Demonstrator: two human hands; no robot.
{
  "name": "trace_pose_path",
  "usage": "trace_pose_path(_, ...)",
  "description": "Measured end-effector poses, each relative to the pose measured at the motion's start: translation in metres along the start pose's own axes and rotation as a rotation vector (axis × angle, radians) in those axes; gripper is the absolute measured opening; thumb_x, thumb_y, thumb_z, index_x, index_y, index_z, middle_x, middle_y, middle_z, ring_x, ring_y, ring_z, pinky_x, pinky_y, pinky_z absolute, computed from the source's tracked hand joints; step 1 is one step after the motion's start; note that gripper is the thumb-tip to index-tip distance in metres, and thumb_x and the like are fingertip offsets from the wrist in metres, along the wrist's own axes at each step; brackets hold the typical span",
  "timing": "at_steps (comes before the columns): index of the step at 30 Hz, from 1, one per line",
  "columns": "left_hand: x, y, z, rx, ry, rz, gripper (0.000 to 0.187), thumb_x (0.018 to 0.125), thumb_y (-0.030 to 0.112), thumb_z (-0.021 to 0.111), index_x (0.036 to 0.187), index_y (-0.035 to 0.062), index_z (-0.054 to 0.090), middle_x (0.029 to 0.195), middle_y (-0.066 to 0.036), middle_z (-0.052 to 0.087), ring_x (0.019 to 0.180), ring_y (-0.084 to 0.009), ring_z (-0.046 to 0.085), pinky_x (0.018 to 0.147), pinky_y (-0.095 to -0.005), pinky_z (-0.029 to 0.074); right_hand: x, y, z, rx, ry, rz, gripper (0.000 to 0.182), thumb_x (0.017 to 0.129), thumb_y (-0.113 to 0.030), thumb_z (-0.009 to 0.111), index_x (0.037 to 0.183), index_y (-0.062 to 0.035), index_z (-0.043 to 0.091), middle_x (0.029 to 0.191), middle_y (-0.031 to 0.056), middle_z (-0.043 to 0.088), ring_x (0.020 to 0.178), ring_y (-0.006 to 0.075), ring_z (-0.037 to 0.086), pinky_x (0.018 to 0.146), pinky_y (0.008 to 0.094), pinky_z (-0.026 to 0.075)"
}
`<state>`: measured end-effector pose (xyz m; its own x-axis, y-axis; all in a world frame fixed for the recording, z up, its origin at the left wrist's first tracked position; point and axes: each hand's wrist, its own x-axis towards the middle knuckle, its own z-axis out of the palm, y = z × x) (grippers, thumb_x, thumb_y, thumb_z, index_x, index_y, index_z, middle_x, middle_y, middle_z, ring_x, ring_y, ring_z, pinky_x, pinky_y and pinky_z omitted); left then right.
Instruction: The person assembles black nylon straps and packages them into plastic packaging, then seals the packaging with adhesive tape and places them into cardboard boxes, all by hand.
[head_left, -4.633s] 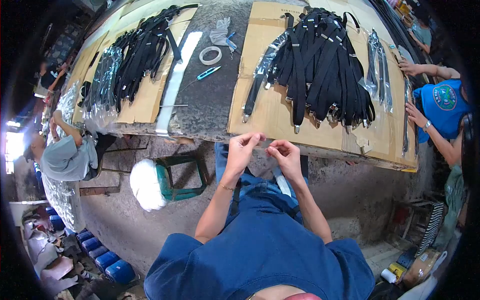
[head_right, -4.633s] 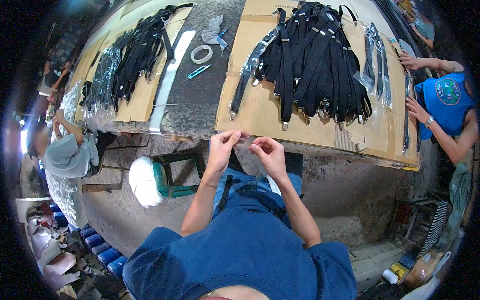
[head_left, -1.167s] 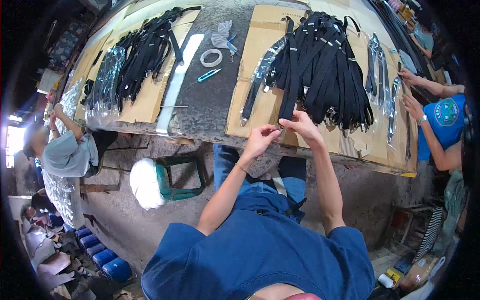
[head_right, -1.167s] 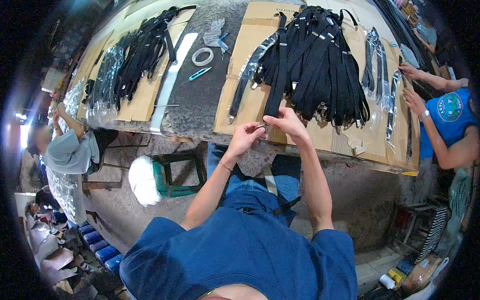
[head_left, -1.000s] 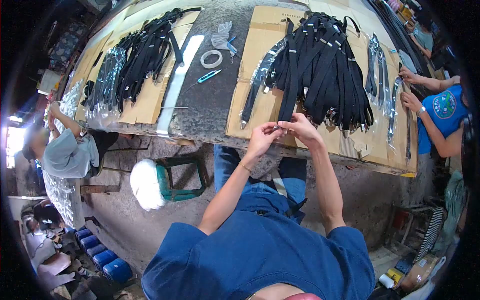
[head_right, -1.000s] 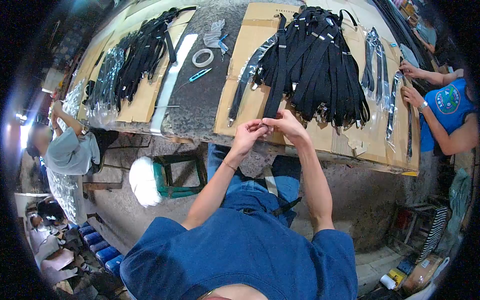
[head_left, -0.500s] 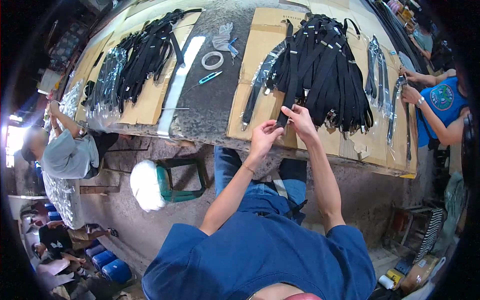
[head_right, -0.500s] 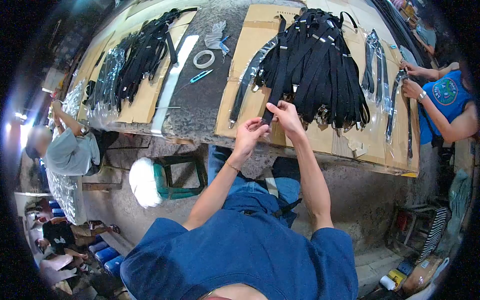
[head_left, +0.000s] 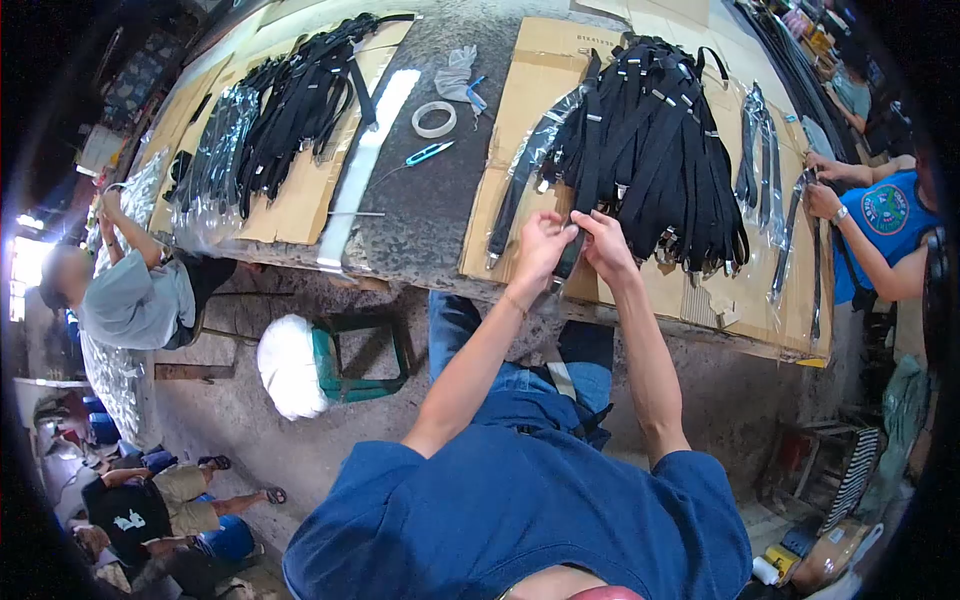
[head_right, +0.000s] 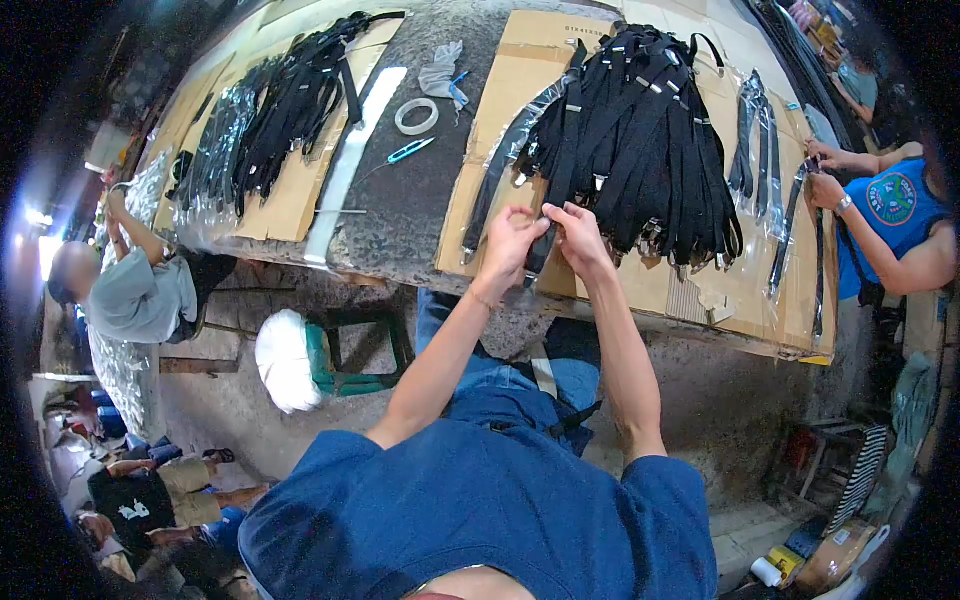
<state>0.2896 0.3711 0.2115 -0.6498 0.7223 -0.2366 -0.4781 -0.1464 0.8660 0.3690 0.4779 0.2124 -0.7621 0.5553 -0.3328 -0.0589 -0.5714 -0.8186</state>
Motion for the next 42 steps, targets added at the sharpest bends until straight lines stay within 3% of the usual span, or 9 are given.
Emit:
trace_pose_path(3,0.008,0.000,-0.001,0.285,-0.005,0.142,0.030,0.079,0.000,0.069,0.095,0.0026,0.044,0.078,-0.006,0.060,0.074,-0.0138,0.063,0.060,-0.0246,0.051,0.003,-0.008,0.000,0.054,-0.012,0.049,0.020,0.092,-0.022,0.059,0.098,-0.0035,0.060,0.087,0.0040,0.065,0.073,0.0114,0.061,0.060,0.0264,0.047)
trace_pose_path(7,-0.026,-0.003,-0.004,0.011,-0.074,-0.086,0.026,0.082,0.000,0.067,0.084,0.0063,0.042,0.075,-0.006,0.059,0.058,-0.0108,0.057,0.050,-0.0216,0.046,0.006,-0.019,0.015,0.138,0.079,0.026,0.029,0.095,-0.028,0.052,0.095,-0.0009,0.061,0.086,0.0069,0.065,0.071,0.0130,0.061,0.060,0.0276,0.049)
trace_pose_path(14,0.021,0.000,-0.003,0.252,0.030,0.160,0.027,0.080,-0.001,0.069,0.080,0.0065,0.043,0.073,-0.005,0.058,0.065,-0.0092,0.059,0.054,-0.0219,0.047,0.024,0.013,-0.008,0.206,-0.007,0.014,0.023,0.092,-0.023,0.055,0.090,-0.0011,0.063,0.079,0.0057,0.066,0.066,0.0125,0.061,0.057,0.0251,0.049)
trace_pose_path(19,-0.006,-0.009,-0.016,0.190,-0.052,0.047,0.030,0.078,-0.002,0.069,0.078,0.0081,0.042,0.069,0.001,0.049,0.065,-0.0110,0.059,0.055,-0.0230,0.048,0.025,-0.019,0.017,0.212,0.044,0.115,0.030,0.094,-0.027,0.050,0.092,0.0005,0.064,0.078,0.0066,0.066,0.064,0.0126,0.061,0.054,0.0253,0.049)
trace_pose_path(22,-0.007,-0.006,-0.018,0.309,0.018,0.096,0.027,0.079,-0.003,0.068,0.078,0.0078,0.043,0.070,-0.001,0.051,0.064,-0.0128,0.061,0.055,-0.0243,0.051,0.027,-0.017,0.031,-0.010,0.180,-0.096,0.024,0.092,-0.020,0.054,0.090,0.0017,0.064,0.080,0.0076,0.066,0.065,0.0135,0.061,0.056,0.0255,0.049)
trace_pose_path(26,0.012,0.017,-0.006,-0.032,0.044,0.001,0.027,0.078,-0.001,0.069,0.077,0.0082,0.044,0.073,-0.003,0.056,0.062,-0.0101,0.057,0.054,-0.0233,0.048,0.030,-0.003,0.006,-0.238,0.072,-0.072,0.018,0.090,-0.018,0.057,0.088,-0.0008,0.064,0.072,0.0024,0.062,0.058,0.0084,0.057,0.049,0.0239,0.044)
trace_pose_path(29,0.024,0.003,-0.014,0.219,0.043,0.061,0.029,0.079,-0.001,0.069,0.076,0.0086,0.042,0.073,-0.005,0.057,0.063,-0.0146,0.063,0.055,-0.0251,0.051,0.029,-0.018,0.013,-0.237,0.021,-0.026,0.021,0.091,-0.021,0.056,0.089,-0.0018,0.064,0.069,0.0008,0.061,0.056,0.0065,0.055,0.046,0.0227,0.041)
trace_pose_path(36,-0.018,0.018,-0.010,0.117,-0.014,-0.010,0.030,0.080,-0.003,0.067,0.074,0.0085,0.040,0.071,-0.005,0.056,0.066,-0.0164,0.064,0.057,-0.0264,0.053,0.048,-0.043,0.040,-0.293,0.207,-0.096,0.022,0.093,-0.020,0.052,0.095,0.0006,0.059,0.083,0.0089,0.066,0.073,0.0162,0.065,0.062,0.0263,0.050)
trace_pose_path(42,0.040,0.005,-0.006,0.033,0.038,0.080,0.024,0.079,-0.003,0.067,0.080,0.0063,0.045,0.072,-0.003,0.055,0.068,-0.0140,0.062,0.058,-0.0255,0.052,0.056,-0.019,0.012,-0.197,0.080,-0.108,0.018,0.088,-0.014,0.053,0.095,0.0015,0.060,0.083,0.0082,0.065,0.072,0.0154,0.063,0.064,0.0268,0.050)
